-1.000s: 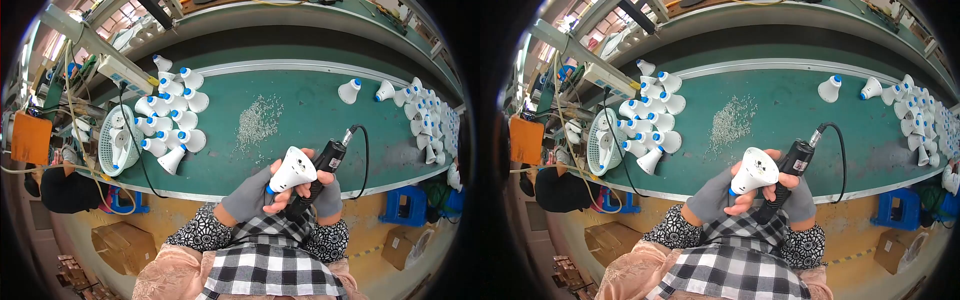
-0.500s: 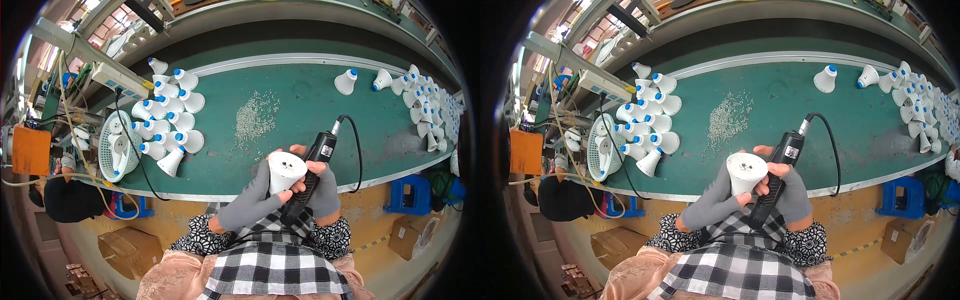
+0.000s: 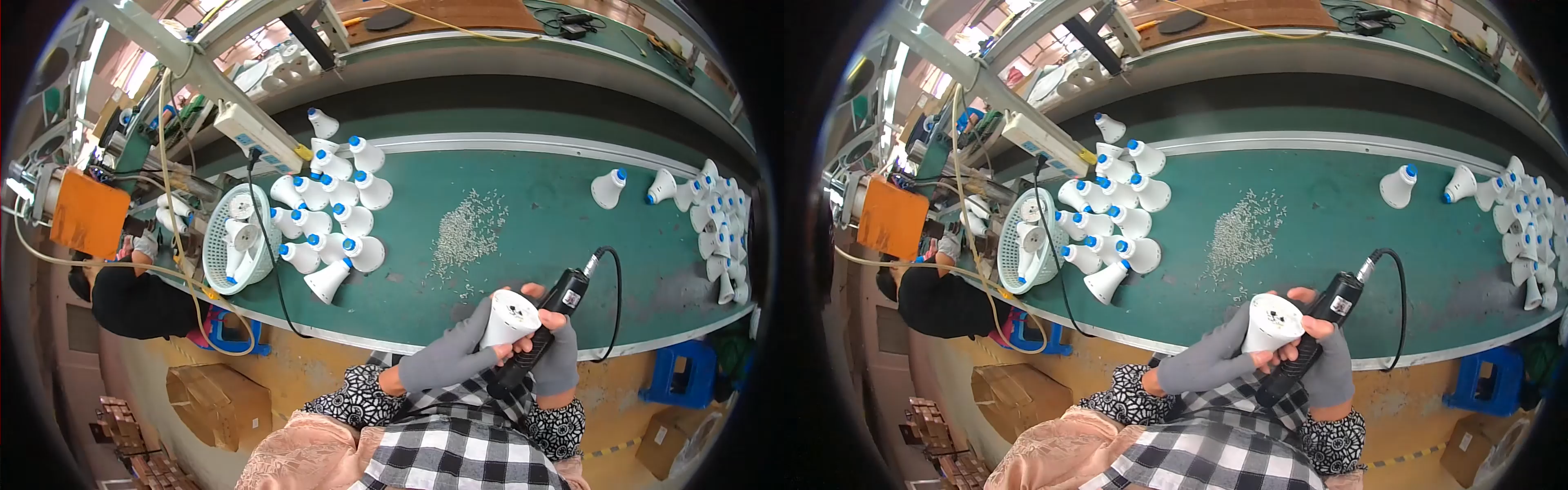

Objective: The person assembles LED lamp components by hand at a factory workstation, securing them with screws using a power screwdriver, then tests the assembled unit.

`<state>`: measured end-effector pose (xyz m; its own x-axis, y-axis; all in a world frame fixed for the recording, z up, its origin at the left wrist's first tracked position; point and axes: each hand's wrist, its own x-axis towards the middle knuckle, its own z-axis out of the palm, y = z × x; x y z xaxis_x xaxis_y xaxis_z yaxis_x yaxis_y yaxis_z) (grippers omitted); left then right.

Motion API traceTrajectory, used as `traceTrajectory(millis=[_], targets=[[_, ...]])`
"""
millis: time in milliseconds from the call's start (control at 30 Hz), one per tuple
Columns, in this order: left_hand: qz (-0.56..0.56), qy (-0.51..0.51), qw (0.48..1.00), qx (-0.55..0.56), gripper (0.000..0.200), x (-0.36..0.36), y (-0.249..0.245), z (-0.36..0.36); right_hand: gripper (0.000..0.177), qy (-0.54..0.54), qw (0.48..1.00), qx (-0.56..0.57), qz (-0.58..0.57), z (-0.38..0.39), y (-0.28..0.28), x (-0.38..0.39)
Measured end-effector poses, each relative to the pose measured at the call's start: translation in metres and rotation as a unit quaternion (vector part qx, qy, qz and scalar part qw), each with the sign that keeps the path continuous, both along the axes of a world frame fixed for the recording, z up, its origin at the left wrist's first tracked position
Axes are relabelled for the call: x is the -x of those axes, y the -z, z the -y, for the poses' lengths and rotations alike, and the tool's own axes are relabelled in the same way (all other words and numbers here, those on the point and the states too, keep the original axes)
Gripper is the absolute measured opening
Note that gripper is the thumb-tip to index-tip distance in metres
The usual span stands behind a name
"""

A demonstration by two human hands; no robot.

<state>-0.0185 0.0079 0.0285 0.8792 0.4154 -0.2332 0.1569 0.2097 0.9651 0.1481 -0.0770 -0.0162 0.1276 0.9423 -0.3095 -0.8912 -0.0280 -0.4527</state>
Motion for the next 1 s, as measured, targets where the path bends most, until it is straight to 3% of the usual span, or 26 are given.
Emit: traceTrajectory(millis=[167, 267, 300, 533, 733, 800, 867, 1000], targets=[[-0.041, -0.002, 0.999, -0.020, 0.070, 0.001, -0.003, -0.002, 0.044, -0.001, 1.000, 0.000, 0.002, 0.001, 0.005, -0.001], [-0.075, 0.014, 0.996, -0.048, 0.068, 0.000, 0.008, -0.003, 0.044, 0.031, 0.997, 0.059, 0.039, 0.003, -0.009, 0.005], [-0.043, 0.001, 0.993, -0.107, 0.072, 0.000, 0.012, -0.001, 0.045, 0.012, 0.998, 0.049, 0.033, 0.005, -0.003, 0.001], [-0.047, -0.003, 0.999, -0.016, 0.059, -0.004, 0.005, -0.003, 0.049, 0.028, 0.996, 0.082, 0.032, 0.007, -0.004, 0.005], [0.006, -0.008, 0.988, -0.157, 0.067, -0.002, 0.029, -0.002, 0.048, 0.012, 0.999, 0.029, 0.043, -0.001, -0.020, 0.007], [0.026, -0.011, 0.988, -0.149, 0.066, -0.004, 0.031, 0.001, 0.047, 0.015, 0.999, 0.005, 0.034, -0.001, -0.021, 0.007], [0.026, -0.001, 0.998, -0.053, 0.064, -0.003, 0.028, -0.001, 0.046, 0.021, 1.000, -0.007, 0.016, 0.001, -0.013, 0.008], [0.027, 0.012, 0.998, -0.054, 0.062, -0.004, 0.032, -0.001, 0.048, 0.000, 0.999, -0.019, 0.046, 0.002, -0.005, 0.002]])
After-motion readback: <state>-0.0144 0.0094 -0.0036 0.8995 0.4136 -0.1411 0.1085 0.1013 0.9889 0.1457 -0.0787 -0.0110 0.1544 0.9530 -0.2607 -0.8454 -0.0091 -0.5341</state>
